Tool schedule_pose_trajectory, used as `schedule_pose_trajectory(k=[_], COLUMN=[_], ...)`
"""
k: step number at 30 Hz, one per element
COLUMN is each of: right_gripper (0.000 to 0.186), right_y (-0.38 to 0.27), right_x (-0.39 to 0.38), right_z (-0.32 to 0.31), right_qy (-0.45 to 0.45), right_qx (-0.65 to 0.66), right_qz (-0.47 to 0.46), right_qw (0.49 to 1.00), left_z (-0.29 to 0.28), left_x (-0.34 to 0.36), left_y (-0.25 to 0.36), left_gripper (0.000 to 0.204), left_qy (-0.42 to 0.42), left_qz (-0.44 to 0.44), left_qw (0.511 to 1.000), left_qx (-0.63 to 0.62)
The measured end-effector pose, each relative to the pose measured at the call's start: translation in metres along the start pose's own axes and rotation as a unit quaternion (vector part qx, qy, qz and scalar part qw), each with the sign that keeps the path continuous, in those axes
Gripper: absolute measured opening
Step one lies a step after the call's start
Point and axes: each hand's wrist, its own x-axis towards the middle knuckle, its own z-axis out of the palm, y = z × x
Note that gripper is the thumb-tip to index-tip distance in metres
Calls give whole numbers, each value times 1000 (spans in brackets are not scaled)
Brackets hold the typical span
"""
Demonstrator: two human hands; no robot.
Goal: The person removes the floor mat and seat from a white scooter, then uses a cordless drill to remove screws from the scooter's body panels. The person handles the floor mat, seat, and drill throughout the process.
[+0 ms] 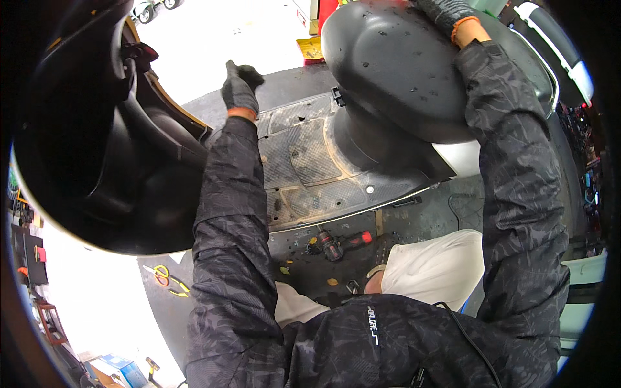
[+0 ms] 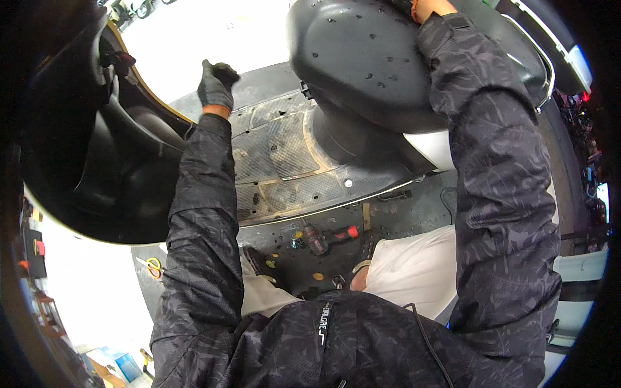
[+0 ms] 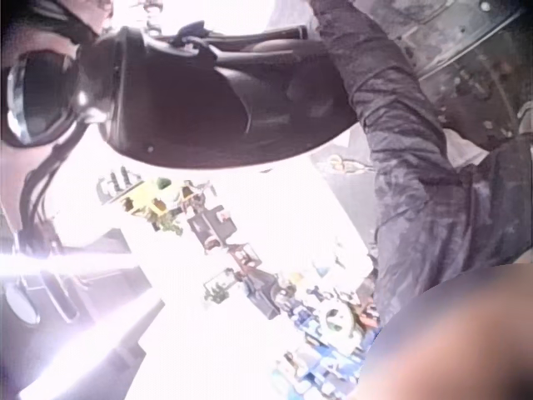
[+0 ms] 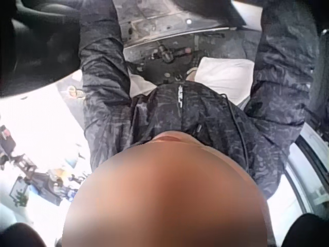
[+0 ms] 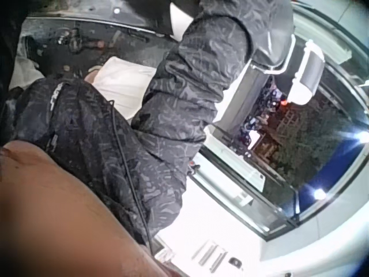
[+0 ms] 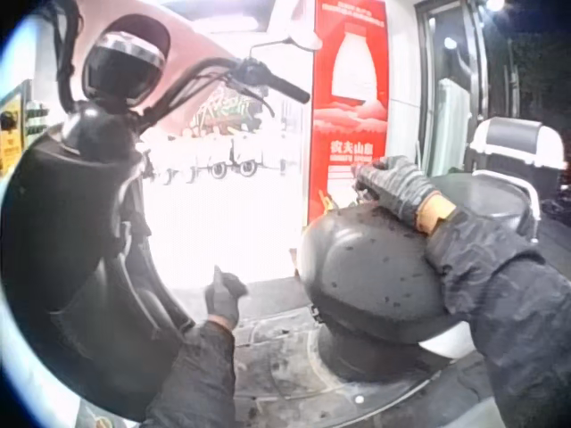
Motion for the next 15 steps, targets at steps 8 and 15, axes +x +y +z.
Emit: schedule_pose_trajectory(k=[8, 15], right_gripper=[33, 32], right_y=[-15, -9], right_x=[-10, -15], right_z=[-3, -6], right_qy=[1, 6], right_qx=[-29, 17], right_qz=[-13, -31], right_qw=[999, 999], left_z=[-20, -36], left_x=[-85, -49], left_y=[-149, -190], left_gripper=[45, 53], left_qy=[-72, 20], left_qz=[104, 37], left_qw=[823, 954], left_qx=[554, 298])
